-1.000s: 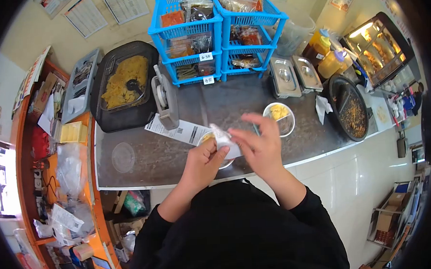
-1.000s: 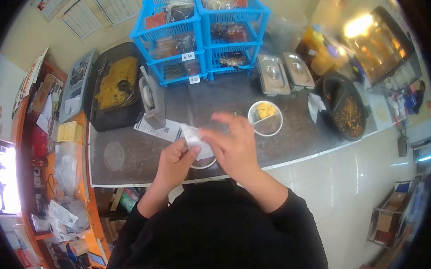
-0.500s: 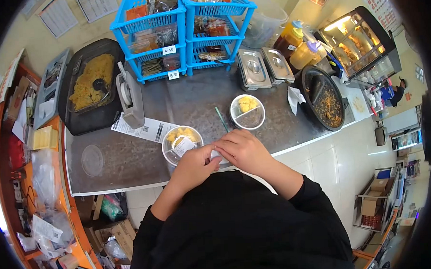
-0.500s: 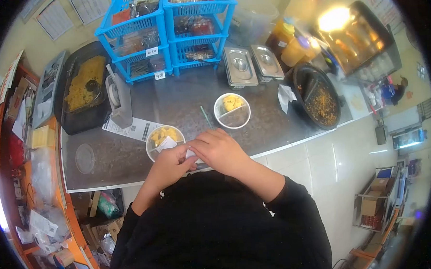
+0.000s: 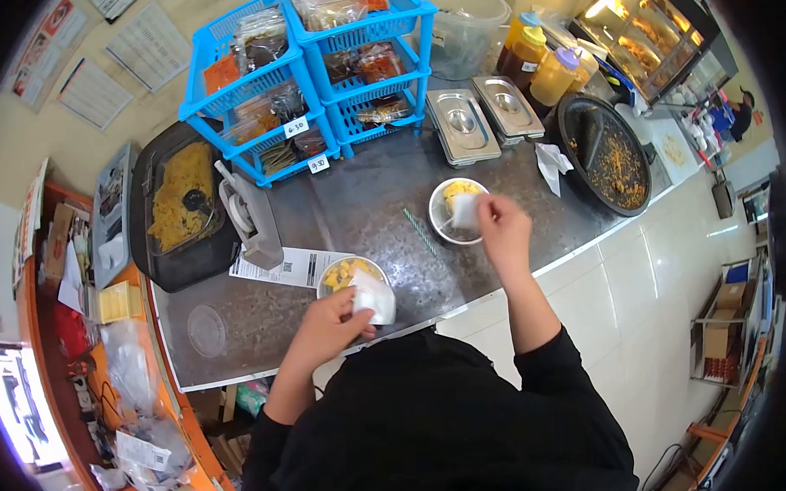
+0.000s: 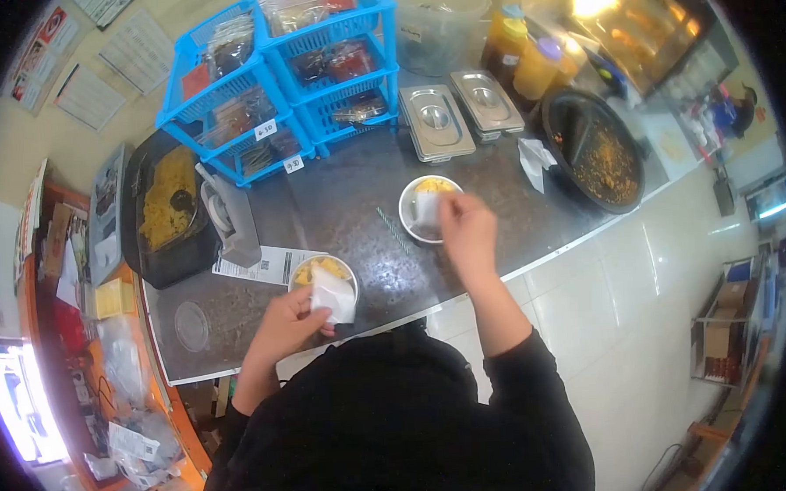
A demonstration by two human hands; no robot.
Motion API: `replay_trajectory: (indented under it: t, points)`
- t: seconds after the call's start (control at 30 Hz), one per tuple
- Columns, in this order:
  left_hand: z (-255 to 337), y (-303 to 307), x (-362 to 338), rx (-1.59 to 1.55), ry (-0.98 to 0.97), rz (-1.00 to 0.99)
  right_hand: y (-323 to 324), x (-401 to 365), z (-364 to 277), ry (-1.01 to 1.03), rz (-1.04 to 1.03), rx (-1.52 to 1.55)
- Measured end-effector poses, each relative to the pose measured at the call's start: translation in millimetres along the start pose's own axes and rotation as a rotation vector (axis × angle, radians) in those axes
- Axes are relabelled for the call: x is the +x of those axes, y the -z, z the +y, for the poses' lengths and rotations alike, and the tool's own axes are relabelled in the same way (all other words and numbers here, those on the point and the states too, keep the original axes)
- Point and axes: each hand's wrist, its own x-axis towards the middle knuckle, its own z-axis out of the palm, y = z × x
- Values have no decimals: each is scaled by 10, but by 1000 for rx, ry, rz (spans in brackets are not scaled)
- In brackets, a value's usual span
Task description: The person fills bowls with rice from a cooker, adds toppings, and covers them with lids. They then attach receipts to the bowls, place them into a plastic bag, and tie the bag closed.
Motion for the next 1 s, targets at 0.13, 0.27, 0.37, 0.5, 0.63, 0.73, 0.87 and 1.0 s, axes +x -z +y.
replay_trajectory:
  t: [0.13, 0.27, 0.37, 0.5, 0.63, 0.73, 0.87, 1.0]
  points:
    - [-49, 259, 57, -56, -58, 106, -93, 185, 306, 455, 305, -584]
    - [-35, 486, 160, -97, -62, 211, -283, -28, 490, 624, 62, -559]
    - [-13, 635, 346, -21, -3, 247, -341, -156, 601, 572, -22, -465]
    - [19, 678, 707, 9, 36, 261, -230, -134, 457, 489, -121, -531]
    - [-193, 881, 1196, -121, -16, 431, -210, -207, 313, 526, -190, -629]
    - [-265, 840, 1189, 61, -58, 666, -185, -368, 105, 560, -304, -466]
    - [-657, 718, 777, 90, -308, 741, -327, -553, -163, 561, -447, -82]
    - [-999, 548, 89, -231, -214, 847, -642, -560, -373, 568, -657, 44]
